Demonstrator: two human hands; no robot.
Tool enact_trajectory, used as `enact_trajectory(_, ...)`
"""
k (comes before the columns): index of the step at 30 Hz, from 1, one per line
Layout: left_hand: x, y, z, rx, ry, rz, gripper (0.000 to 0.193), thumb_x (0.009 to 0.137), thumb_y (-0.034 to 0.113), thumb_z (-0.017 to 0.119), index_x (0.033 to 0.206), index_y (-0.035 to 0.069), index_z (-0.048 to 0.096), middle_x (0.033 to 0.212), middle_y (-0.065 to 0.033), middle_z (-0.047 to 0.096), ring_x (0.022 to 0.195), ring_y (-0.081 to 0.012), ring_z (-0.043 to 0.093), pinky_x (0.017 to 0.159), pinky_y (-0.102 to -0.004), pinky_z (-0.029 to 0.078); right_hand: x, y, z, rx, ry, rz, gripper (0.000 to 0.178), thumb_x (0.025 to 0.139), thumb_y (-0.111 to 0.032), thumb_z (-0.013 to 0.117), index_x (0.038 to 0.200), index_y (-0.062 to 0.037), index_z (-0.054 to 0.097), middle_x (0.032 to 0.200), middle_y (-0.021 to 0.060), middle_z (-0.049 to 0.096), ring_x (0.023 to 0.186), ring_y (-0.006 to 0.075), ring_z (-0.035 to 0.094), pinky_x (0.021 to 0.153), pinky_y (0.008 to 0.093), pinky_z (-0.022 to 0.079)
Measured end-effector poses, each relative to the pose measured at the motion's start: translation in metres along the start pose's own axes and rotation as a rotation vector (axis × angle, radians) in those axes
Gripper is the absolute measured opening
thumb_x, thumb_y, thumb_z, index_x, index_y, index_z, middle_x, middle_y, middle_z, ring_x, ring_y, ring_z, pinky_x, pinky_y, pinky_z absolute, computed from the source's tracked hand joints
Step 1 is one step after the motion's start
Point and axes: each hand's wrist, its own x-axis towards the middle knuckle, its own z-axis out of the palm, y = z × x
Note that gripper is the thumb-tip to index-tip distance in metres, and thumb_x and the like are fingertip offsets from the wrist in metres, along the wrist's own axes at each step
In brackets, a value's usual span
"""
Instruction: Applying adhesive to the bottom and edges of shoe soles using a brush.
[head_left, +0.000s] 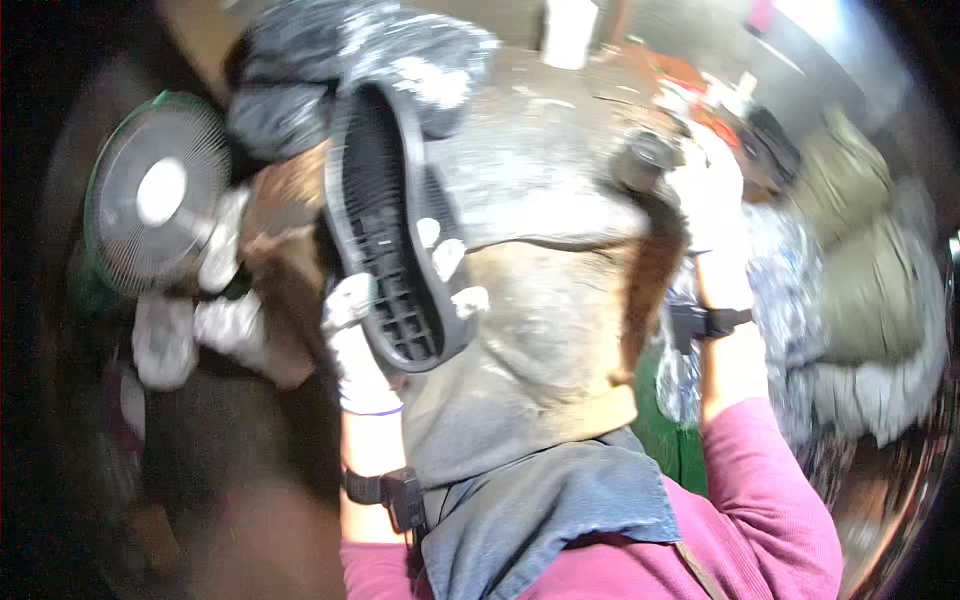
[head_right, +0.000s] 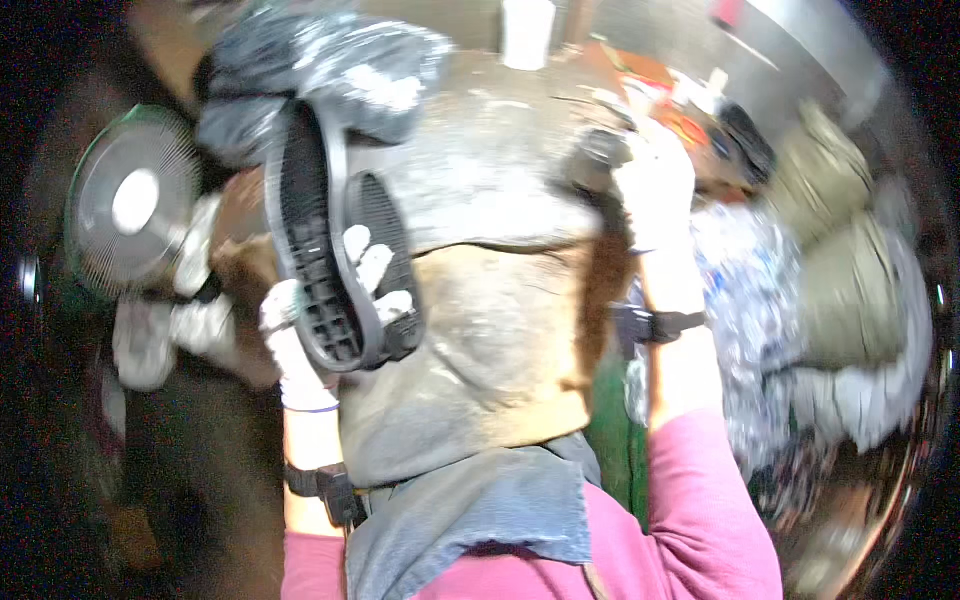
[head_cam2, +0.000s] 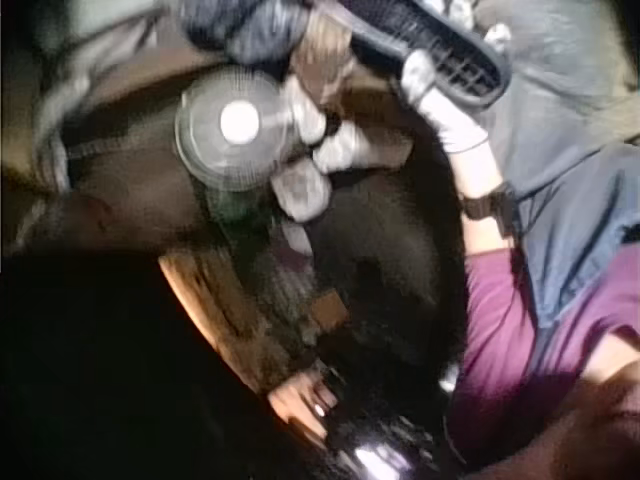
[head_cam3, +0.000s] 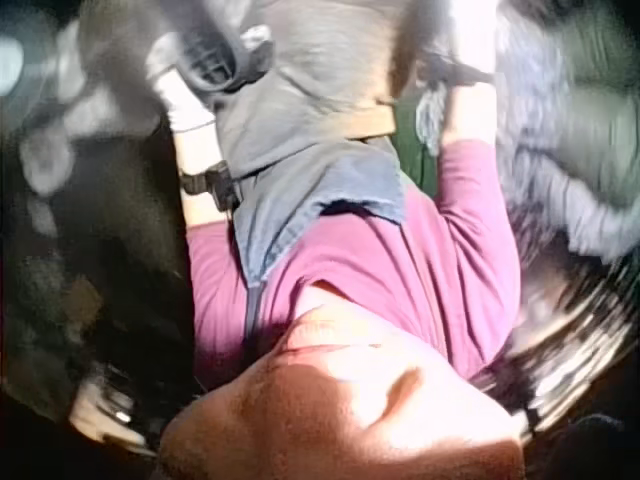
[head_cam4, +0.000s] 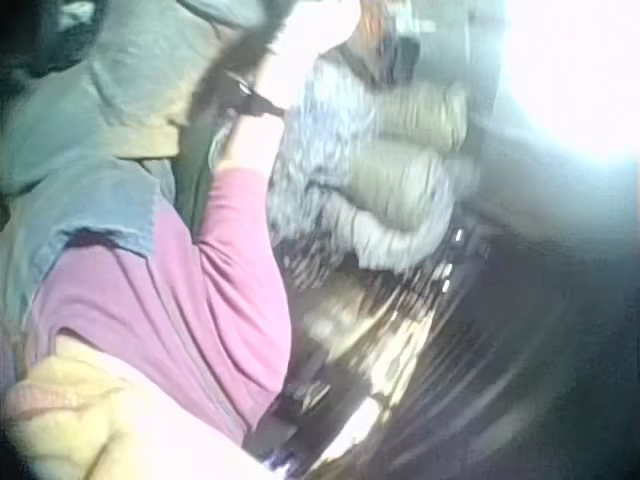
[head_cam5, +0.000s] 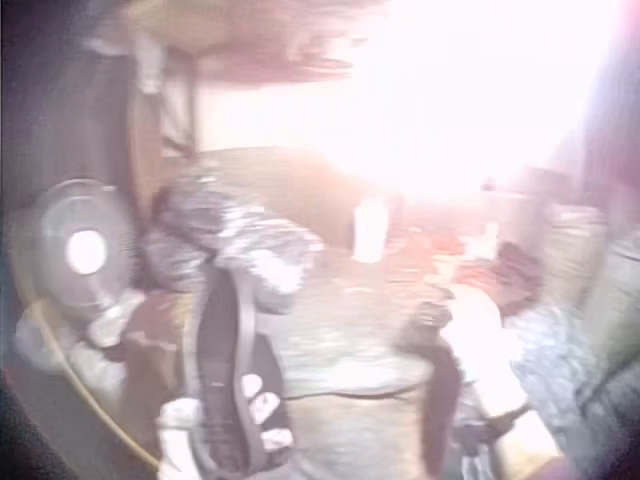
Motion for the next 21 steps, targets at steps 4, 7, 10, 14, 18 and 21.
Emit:
enact_trajectory(4,0.063,-0.045,-0.002,-0.342,-0.327,-0.132,0.1,0.096,0.073,0.055,0.168,0.01,0.026,0.171,-0.0195,0.031,0.153,-0.0417,0.034,0.119,-0.0711,0.03,0.0,0.0,0.005,0.906,0.104,0.318,0.024,0.096,0.0,0.064,0.119,0.0009,0.071,0.106,0.0084,0.073,0.098,0.0183,0.069,0.089,0.0305,0.056)
enact_trajectory(7,0.088,-0.072,0.027,-0.363,-0.117,-0.193,0.088,0.102,0.066,0.052,0.165,0.008,0.033,0.162,-0.0212,0.045,0.136,-0.0423,0.051,0.108,-0.0713,0.044,-0.003,-0.032,0.011,0.785,0.071,0.177,0.023,0.099,0.003,0.063,0.121,0.0006,0.068,0.111,0.0065,0.069,0.098,0.0136,0.065,0.087,0.0274,0.055)
enact_trajectory(10,0.079,-0.085,0.013,-0.18,-0.035,-0.248,0.081,0.107,0.063,0.042,0.164,0.006,0.033,0.164,-0.0219,0.042,0.136,-0.052,0.054,0.104,-0.0785,0.045,-0.001,-0.056,0.033,1.039,0.06,0.27,0.024,0.096,0.002,0.067,0.119,0.0,0.072,0.114,0.0088,0.073,0.107,0.017,0.069,0.096,0.0303,0.057)
enact_trajectory(14,0.058,-0.098,-0.007,-0.201,0.014,-0.336,0.081,0.108,0.065,0.037,0.165,0.009,0.033,0.166,-0.0215,0.039,0.135,-0.0589,0.052,0.101,-0.0818,0.045,0.0,-0.044,0.06,0.671,0.133,0.196,0.026,0.104,-0.013,0.058,0.122,-0.0081,0.076,0.11,0.0107,0.077,0.107,0.0227,0.072,0.097,0.0349,0.057)
enact_trajectory(18,0.043,-0.087,-0.025,-0.148,0.006,-0.385,0.082,0.107,0.066,0.039,0.165,0.009,0.033,0.167,-0.0218,0.037,0.131,-0.0613,0.054,0.099,-0.0816,0.046,-0.009,-0.062,0.069,0.514,-0.01,0.164,0.03,0.097,-0.011,0.06,0.121,-0.0105,0.077,0.113,0.0104,0.077,0.107,0.0258,0.073,0.096,0.0368,0.056)
enact_trajectory(21,0.039,-0.084,-0.026,-0.159,0.096,-0.484,0.087,0.106,0.066,0.043,0.165,0.004,0.031,0.167,-0.0231,0.037,0.128,-0.0611,0.056,0.096,-0.0797,0.05,-0.012,-0.066,0.066,0.039,0.035,-0.306,0.028,0.095,-0.013,0.063,0.118,-0.0099,0.078,0.115,0.0101,0.077,0.106,0.0259,0.073,0.094,0.0371,0.056)
